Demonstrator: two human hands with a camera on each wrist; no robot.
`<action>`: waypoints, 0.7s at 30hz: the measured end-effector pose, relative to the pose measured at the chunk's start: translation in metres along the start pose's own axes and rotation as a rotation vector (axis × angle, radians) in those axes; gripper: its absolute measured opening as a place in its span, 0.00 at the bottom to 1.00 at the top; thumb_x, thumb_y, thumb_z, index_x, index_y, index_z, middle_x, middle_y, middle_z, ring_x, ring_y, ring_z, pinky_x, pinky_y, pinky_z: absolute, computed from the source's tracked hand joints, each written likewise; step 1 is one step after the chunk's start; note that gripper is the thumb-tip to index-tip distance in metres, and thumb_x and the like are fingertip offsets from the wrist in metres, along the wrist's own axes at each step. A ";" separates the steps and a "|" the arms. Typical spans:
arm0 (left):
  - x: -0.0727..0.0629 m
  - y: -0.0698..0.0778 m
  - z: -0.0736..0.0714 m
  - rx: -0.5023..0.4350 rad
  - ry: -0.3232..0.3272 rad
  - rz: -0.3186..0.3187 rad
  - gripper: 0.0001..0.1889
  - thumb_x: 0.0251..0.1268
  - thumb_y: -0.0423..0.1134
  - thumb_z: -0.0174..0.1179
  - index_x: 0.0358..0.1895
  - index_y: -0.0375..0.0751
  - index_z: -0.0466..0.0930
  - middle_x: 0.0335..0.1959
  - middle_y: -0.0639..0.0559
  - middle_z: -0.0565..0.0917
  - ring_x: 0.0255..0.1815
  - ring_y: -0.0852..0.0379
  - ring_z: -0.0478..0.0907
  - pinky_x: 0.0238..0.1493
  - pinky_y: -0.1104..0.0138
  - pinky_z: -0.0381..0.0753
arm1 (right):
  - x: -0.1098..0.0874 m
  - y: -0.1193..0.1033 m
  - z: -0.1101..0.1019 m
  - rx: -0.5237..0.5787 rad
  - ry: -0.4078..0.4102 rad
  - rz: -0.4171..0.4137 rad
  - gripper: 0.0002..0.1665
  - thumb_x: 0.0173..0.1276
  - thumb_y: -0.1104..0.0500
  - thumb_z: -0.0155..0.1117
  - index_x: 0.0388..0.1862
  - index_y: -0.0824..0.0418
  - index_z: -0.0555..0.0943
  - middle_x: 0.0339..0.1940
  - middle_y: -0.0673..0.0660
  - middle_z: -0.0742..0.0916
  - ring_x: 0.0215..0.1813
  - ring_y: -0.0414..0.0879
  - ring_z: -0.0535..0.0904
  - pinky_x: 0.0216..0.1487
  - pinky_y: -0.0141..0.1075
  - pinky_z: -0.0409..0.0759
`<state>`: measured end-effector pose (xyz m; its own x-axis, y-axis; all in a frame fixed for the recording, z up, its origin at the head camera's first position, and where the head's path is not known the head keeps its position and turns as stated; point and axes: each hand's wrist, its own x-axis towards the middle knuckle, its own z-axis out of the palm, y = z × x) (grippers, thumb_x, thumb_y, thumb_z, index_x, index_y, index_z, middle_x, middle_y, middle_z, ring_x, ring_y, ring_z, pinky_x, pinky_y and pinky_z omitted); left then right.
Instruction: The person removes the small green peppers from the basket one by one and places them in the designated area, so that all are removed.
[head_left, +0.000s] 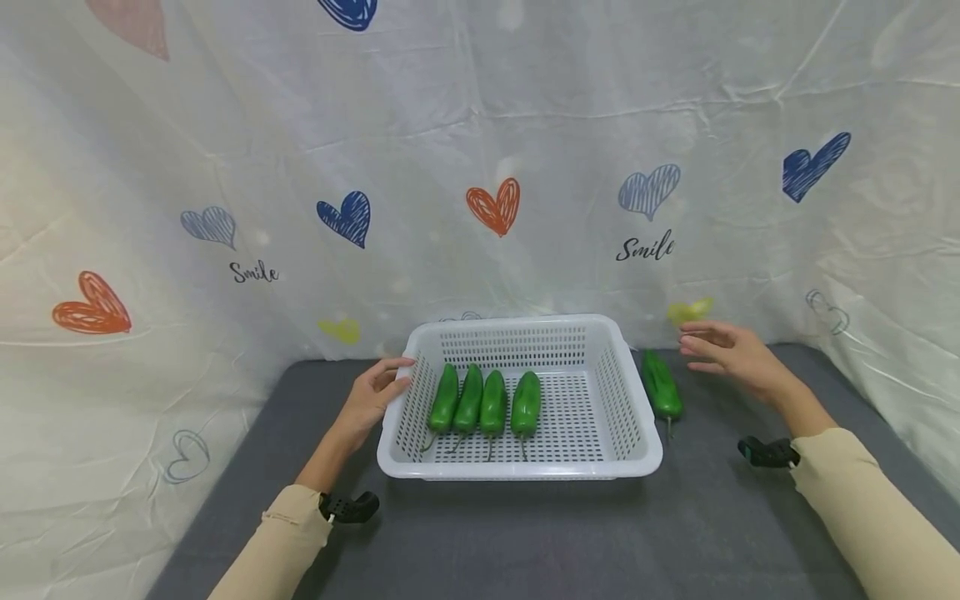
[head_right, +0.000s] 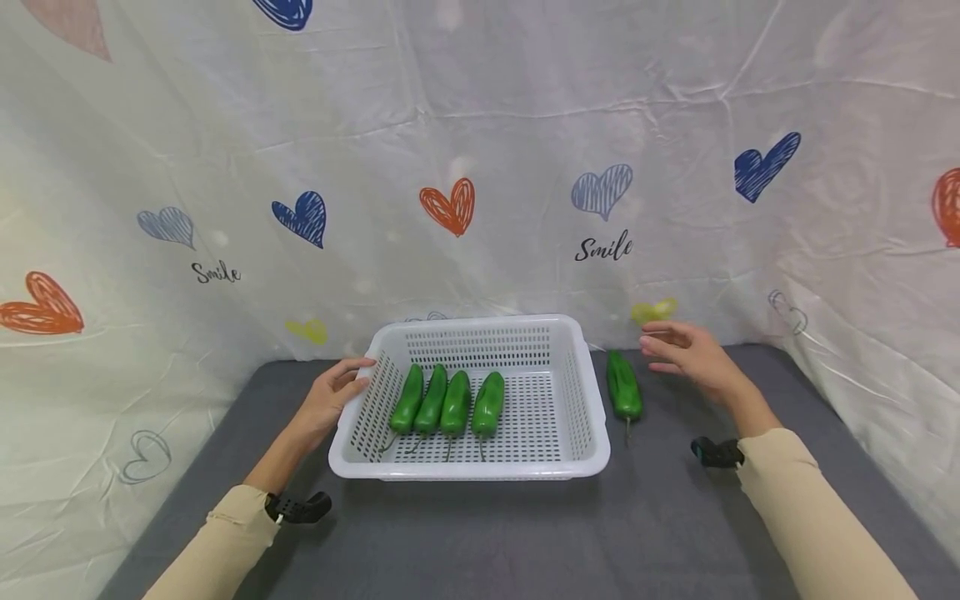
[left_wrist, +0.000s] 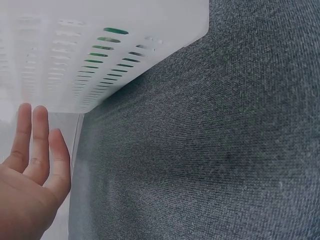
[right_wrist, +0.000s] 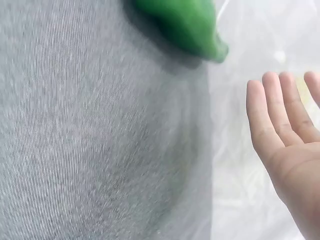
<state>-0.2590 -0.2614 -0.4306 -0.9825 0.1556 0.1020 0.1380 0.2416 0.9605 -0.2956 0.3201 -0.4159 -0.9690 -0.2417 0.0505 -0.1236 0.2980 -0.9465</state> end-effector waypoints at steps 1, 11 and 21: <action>0.000 -0.001 0.000 0.001 0.000 -0.002 0.22 0.78 0.40 0.59 0.69 0.39 0.73 0.59 0.32 0.77 0.47 0.48 0.83 0.40 0.60 0.84 | -0.001 -0.001 0.001 0.002 0.001 -0.005 0.40 0.79 0.49 0.61 0.74 0.75 0.61 0.70 0.78 0.69 0.55 0.37 0.80 0.56 0.49 0.80; -0.001 -0.002 -0.002 -0.028 -0.006 -0.011 0.23 0.77 0.39 0.60 0.70 0.37 0.73 0.60 0.31 0.77 0.47 0.49 0.83 0.41 0.60 0.84 | -0.009 -0.025 0.016 0.011 -0.012 -0.067 0.37 0.77 0.54 0.64 0.73 0.74 0.63 0.69 0.74 0.72 0.56 0.38 0.80 0.54 0.50 0.80; 0.001 0.003 -0.005 -0.078 -0.024 -0.081 0.25 0.77 0.41 0.61 0.72 0.39 0.71 0.64 0.33 0.75 0.48 0.49 0.83 0.42 0.58 0.85 | -0.005 -0.057 0.029 0.081 -0.003 -0.110 0.32 0.76 0.56 0.65 0.70 0.72 0.68 0.66 0.71 0.75 0.58 0.48 0.81 0.54 0.44 0.81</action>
<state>-0.2601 -0.2651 -0.4260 -0.9866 0.1619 0.0179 0.0471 0.1787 0.9828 -0.2770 0.2774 -0.3713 -0.9499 -0.2717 0.1545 -0.2113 0.1942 -0.9579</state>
